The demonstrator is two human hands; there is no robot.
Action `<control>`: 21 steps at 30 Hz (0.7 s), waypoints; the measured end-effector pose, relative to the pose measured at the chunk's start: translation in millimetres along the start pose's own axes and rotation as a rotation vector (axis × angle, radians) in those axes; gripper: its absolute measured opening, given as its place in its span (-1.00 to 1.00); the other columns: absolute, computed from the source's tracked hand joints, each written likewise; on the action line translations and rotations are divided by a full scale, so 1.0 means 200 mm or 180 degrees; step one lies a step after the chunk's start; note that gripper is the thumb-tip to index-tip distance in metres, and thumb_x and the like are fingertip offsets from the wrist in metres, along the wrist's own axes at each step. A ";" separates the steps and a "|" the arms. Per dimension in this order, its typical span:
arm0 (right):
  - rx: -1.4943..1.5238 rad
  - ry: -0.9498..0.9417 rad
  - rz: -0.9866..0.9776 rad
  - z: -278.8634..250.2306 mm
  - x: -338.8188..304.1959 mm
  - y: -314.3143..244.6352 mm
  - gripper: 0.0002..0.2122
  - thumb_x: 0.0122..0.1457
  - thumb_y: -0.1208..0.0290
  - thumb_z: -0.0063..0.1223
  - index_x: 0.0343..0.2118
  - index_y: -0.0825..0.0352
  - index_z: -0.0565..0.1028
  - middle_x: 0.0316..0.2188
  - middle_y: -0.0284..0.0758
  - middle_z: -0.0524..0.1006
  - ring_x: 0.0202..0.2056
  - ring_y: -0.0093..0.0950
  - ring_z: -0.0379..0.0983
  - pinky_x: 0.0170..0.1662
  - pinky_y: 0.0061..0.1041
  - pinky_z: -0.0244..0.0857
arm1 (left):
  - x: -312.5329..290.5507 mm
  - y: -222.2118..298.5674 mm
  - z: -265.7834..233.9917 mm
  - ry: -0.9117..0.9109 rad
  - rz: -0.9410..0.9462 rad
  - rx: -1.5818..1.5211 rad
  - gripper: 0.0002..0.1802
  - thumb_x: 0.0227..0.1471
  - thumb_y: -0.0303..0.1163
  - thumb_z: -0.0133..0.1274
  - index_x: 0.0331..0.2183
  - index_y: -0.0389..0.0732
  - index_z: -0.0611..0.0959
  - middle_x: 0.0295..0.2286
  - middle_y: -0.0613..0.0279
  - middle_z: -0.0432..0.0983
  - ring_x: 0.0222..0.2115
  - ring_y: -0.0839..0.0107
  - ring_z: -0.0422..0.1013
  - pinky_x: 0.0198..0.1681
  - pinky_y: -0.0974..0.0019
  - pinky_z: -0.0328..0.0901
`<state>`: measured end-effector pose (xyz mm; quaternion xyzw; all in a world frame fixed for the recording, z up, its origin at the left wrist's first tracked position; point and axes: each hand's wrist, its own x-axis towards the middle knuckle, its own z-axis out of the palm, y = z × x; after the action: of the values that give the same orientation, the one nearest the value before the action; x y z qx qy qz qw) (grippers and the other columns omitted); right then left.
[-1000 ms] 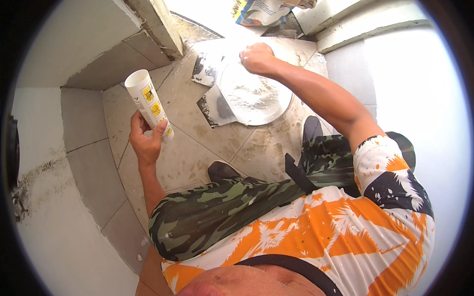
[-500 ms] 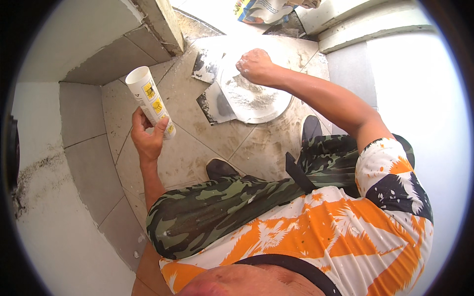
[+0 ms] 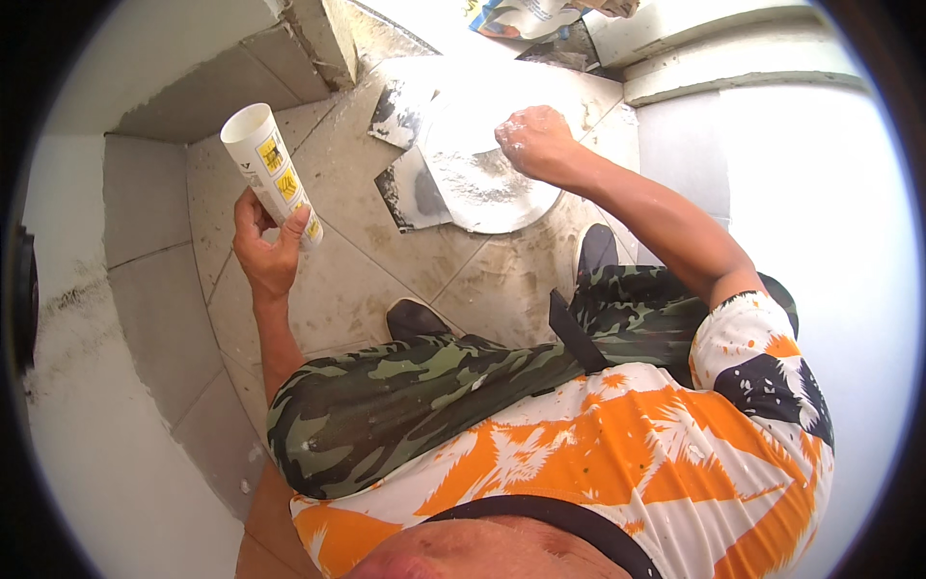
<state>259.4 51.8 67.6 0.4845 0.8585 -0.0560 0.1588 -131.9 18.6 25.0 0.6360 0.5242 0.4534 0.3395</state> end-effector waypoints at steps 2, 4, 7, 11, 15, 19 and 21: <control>-0.0154 -0.0335 0.0089 -0.07 -0.01 -0.08 -0.84 0.07 0.44 0.01 -0.51 0.33 0.62 -0.57 -0.11 0.59 -0.48 -0.16 0.59 -0.40 -0.22 0.45 | -0.04 0.00 -0.01 0.0030 -0.0033 0.0084 -0.29 -0.01 -0.21 0.38 0.07 -0.35 0.46 -0.19 0.00 0.62 -0.26 0.34 0.57 -0.18 0.27 0.46; -0.0216 -0.0320 0.0052 0.03 0.01 -0.03 -0.84 0.09 0.44 0.00 -0.49 0.33 0.62 -0.56 -0.11 0.60 -0.46 -0.17 0.60 -0.38 -0.22 0.47 | -0.01 -0.01 0.03 0.0023 -0.0075 -0.0007 -0.29 -0.02 -0.22 0.39 0.07 -0.33 0.47 -0.18 0.02 0.62 -0.26 0.34 0.56 -0.17 0.27 0.45; -0.0302 -0.0488 -0.0072 -0.02 0.08 0.03 -0.83 0.10 0.44 -0.01 -0.45 0.33 0.63 -0.54 -0.11 0.61 -0.44 -0.17 0.62 -0.37 -0.23 0.48 | -0.02 0.00 0.03 -0.0066 -0.0077 0.0233 -0.30 -0.04 -0.23 0.39 0.07 -0.30 0.49 -0.18 0.03 0.63 -0.26 0.34 0.56 -0.16 0.27 0.43; -0.0408 -0.0724 -0.0267 -0.10 0.05 -0.01 -0.83 0.10 0.46 -0.01 -0.44 0.34 0.63 -0.51 -0.09 0.62 -0.42 -0.18 0.63 -0.35 -0.23 0.49 | -0.05 0.01 0.02 -0.0026 -0.0064 0.0248 -0.31 -0.06 -0.23 0.39 0.06 -0.28 0.51 -0.20 0.05 0.63 -0.27 0.34 0.56 -0.17 0.27 0.43; -0.0248 -0.0865 0.0039 0.03 0.08 -0.03 -0.83 0.09 0.46 -0.01 -0.42 0.36 0.63 -0.49 -0.09 0.63 -0.42 -0.17 0.62 -0.32 -0.21 0.50 | -0.02 0.00 0.05 -0.0036 -0.0076 0.0158 -0.30 -0.06 -0.23 0.39 0.06 -0.29 0.51 -0.20 0.05 0.64 -0.27 0.32 0.57 -0.17 0.27 0.43; -0.0198 -0.0599 -0.0157 -0.05 0.09 0.02 -0.83 0.09 0.46 -0.01 -0.42 0.36 0.63 -0.51 -0.10 0.62 -0.42 -0.17 0.62 -0.35 -0.22 0.50 | -0.04 0.02 0.02 -0.0009 -0.0113 0.0234 -0.30 -0.06 -0.24 0.39 0.06 -0.30 0.50 -0.20 0.05 0.63 -0.27 0.32 0.57 -0.17 0.26 0.44; -0.0149 -0.0677 -0.0098 -0.13 0.05 -0.03 -0.83 0.09 0.46 -0.01 -0.43 0.35 0.63 -0.51 -0.11 0.62 -0.42 -0.17 0.62 -0.37 -0.23 0.50 | -0.05 0.01 0.01 0.0015 -0.0118 0.0240 -0.31 -0.06 -0.26 0.39 0.07 -0.31 0.50 -0.20 0.05 0.63 -0.27 0.32 0.57 -0.17 0.26 0.44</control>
<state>243.2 63.6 87.9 0.4588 0.8451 -0.0896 0.2593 -130.0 7.6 24.9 0.6374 0.5535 0.4284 0.3223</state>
